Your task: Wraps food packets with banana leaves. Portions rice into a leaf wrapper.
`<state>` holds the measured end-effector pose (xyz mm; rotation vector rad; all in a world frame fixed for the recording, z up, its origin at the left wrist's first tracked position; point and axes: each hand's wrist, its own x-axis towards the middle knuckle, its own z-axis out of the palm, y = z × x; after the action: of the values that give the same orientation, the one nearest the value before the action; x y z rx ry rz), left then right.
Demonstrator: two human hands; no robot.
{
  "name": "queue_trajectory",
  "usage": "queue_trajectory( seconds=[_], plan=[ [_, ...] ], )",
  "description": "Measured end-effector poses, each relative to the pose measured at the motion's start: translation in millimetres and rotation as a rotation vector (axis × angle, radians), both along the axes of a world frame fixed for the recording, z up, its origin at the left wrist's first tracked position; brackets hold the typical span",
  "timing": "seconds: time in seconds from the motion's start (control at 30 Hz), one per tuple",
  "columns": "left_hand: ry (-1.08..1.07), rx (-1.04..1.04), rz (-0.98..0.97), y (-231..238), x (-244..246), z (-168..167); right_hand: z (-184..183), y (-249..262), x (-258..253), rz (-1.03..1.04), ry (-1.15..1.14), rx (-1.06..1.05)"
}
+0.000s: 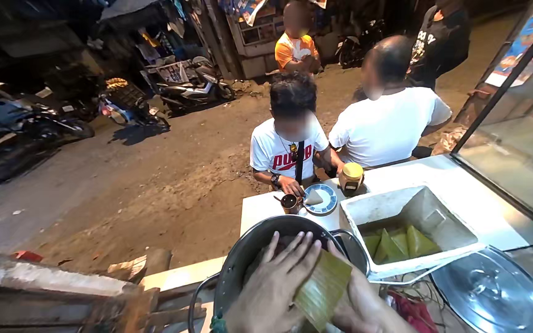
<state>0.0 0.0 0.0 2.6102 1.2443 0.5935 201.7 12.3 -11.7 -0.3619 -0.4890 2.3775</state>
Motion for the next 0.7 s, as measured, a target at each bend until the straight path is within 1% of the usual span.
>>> queue_trajectory(
  seconds=[0.03, 0.07, 0.1, 0.13, 0.2, 0.27, 0.3, 0.33, 0.37, 0.4, 0.43, 0.5, 0.57, 0.6, 0.63, 0.67, 0.7],
  plan=[
    [-0.161, -0.053, 0.047, 0, -4, -2, -2, 1, -1, 0.019, -0.009, 0.02],
    [-0.384, -0.161, 0.143, -1, -5, -2, -8, 4, -2, 0.058, -0.016, 0.057],
    [-0.618, -0.277, 0.285, -2, -3, 3, -12, 6, -4, 0.077, -0.047, 0.091],
    [-0.795, -0.41, 0.424, -3, -1, 11, -15, 6, -6, 0.067, -0.086, 0.117],
    [-0.972, -0.595, 0.627, 2, -2, 24, -15, 6, -9, 0.003, -0.154, 0.158],
    [-1.035, -0.701, 0.702, 7, -7, 25, -15, 5, -11, -0.063, -0.197, 0.16],
    [-1.042, -0.72, 0.732, 7, -8, 24, -16, 5, -13, -0.08, -0.216, 0.153],
    [-1.027, -0.694, 0.747, 7, -8, 22, -17, 6, -14, -0.078, -0.237, 0.151],
    [-0.989, -0.611, 0.748, 6, -8, 18, -16, 6, -14, -0.057, -0.262, 0.159],
    [-0.918, -0.479, 0.721, 3, -7, 12, -16, 6, -15, -0.018, -0.285, 0.178],
    [-0.799, -0.313, 0.67, -1, -6, 6, -16, 6, -15, 0.036, -0.292, 0.209],
    [-0.441, 0.023, 0.515, -9, -8, -4, -16, 4, -14, 0.081, -0.262, 0.215],
    [-0.189, 0.205, 0.332, -14, -8, -7, -14, 0, -15, -0.021, -0.229, 0.08],
    [-0.103, 0.232, 0.292, -17, -6, -7, -13, -2, -14, -0.067, -0.209, 0.033],
    [-0.039, 0.212, 0.298, -22, -5, -3, -12, -2, -14, -0.095, -0.202, 0.004],
    [0.018, 0.151, 0.34, -29, -5, 4, -11, -2, -14, -0.108, -0.219, 0.0],
    [0.085, 0.048, 0.398, -37, -6, 14, -10, -1, -14, -0.106, -0.25, 0.015]
  ],
)
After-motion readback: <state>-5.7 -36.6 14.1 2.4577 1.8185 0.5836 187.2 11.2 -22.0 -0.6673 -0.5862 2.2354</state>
